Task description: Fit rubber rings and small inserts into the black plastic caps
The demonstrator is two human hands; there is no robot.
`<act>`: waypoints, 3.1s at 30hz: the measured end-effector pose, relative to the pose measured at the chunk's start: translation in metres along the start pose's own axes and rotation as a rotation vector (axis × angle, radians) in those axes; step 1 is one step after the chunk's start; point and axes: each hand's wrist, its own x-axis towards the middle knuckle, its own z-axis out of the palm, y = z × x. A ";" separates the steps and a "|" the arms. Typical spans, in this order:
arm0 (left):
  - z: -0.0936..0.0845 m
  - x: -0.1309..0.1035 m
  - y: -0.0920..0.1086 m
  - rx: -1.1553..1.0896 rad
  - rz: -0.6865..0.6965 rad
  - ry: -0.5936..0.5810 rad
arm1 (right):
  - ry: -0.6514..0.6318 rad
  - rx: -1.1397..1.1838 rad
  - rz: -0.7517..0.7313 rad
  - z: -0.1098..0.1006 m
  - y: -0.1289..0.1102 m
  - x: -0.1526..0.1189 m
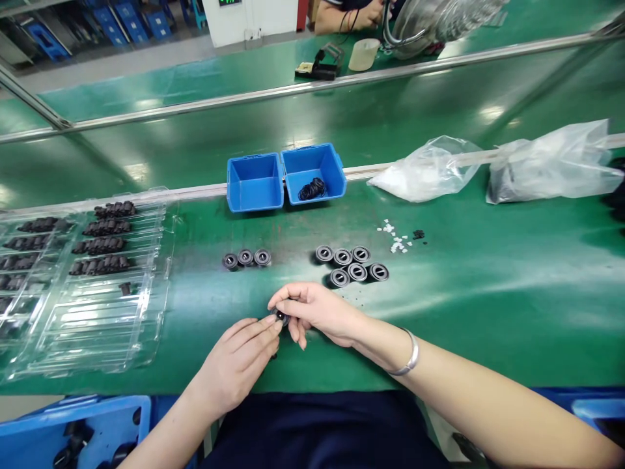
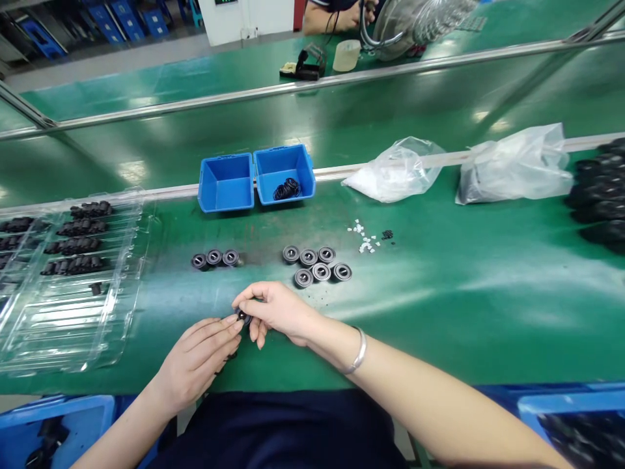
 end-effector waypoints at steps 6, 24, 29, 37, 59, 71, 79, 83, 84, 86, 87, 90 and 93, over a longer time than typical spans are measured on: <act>-0.004 0.005 0.002 -0.008 -0.014 -0.030 | 0.041 0.175 -0.087 0.005 0.015 -0.014; -0.001 0.006 0.007 0.060 -0.030 -0.137 | -0.072 0.187 0.042 0.000 0.000 -0.010; -0.002 0.001 0.004 0.072 0.009 -0.149 | -0.024 0.117 0.046 0.003 0.002 -0.007; 0.000 0.001 0.003 0.063 -0.022 -0.110 | -0.087 0.193 -0.004 0.000 0.000 -0.008; 0.000 -0.001 0.003 0.016 -0.014 -0.119 | -0.114 0.157 0.022 -0.004 -0.002 -0.003; 0.002 0.005 0.005 0.039 -0.016 -0.161 | -0.085 0.148 -0.025 0.001 0.003 -0.002; 0.002 -0.001 0.004 0.015 -0.007 -0.103 | -0.152 0.196 -0.048 -0.003 0.004 -0.002; 0.003 -0.002 0.004 0.029 -0.006 -0.075 | -0.139 0.222 -0.056 -0.003 0.005 -0.002; 0.003 -0.002 0.003 0.037 -0.007 -0.067 | -0.137 0.237 -0.061 -0.003 0.005 -0.002; 0.004 -0.001 0.003 0.045 -0.007 -0.053 | -0.142 0.257 -0.070 -0.004 0.004 -0.003; 0.004 -0.001 0.004 0.047 -0.005 -0.052 | -0.149 0.258 -0.073 -0.004 0.004 -0.003; 0.002 0.001 0.005 0.068 -0.013 -0.058 | -0.158 0.232 -0.084 -0.004 0.004 -0.004; 0.001 0.003 0.005 0.092 -0.019 -0.063 | -0.128 0.213 -0.092 -0.002 0.005 -0.003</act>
